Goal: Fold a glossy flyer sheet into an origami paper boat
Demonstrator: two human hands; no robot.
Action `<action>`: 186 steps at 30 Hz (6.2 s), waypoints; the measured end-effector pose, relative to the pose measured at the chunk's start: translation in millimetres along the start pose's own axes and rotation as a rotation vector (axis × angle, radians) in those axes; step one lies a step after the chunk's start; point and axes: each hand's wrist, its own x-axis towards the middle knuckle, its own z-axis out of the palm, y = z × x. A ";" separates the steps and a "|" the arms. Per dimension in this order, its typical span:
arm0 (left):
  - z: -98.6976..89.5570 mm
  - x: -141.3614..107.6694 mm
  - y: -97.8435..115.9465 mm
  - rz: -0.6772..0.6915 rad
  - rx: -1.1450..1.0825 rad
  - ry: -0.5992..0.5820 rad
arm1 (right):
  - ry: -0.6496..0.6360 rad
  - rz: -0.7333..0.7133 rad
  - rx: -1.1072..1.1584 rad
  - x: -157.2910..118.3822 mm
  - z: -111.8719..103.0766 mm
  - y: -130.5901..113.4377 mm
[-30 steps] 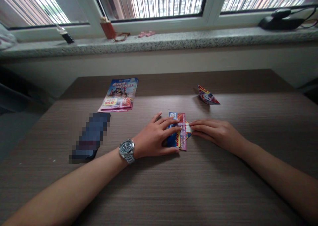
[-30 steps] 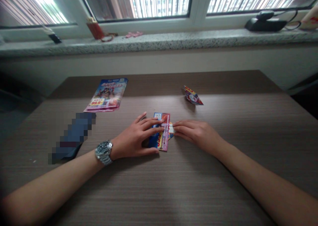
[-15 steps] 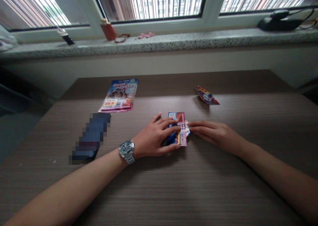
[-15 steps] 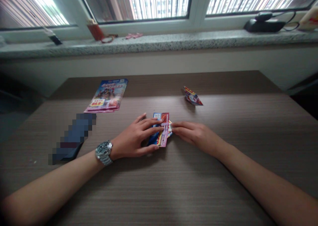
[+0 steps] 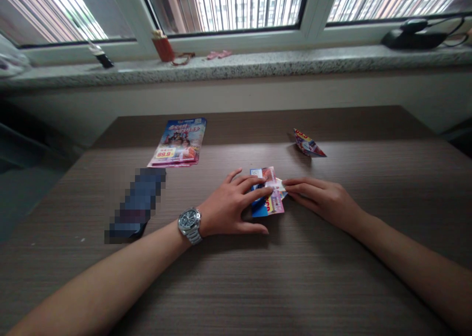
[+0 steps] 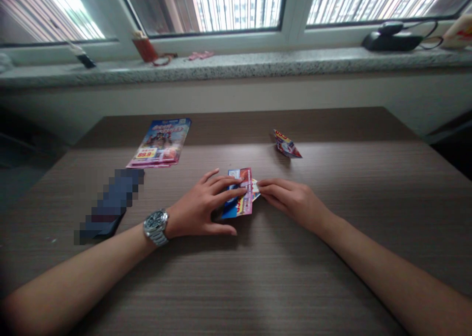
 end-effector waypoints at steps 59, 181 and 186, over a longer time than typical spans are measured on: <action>3.6 5.5 -3.5 -0.286 -0.280 0.280 | 0.219 0.356 0.033 4.7 8.2 -4.3; 6.3 1.9 4.0 0.098 0.199 0.122 | -0.108 -0.135 -0.077 3.1 14.4 -9.7; 4.4 2.3 5.3 0.109 0.218 0.092 | -0.135 -0.086 -0.108 1.9 14.6 -10.5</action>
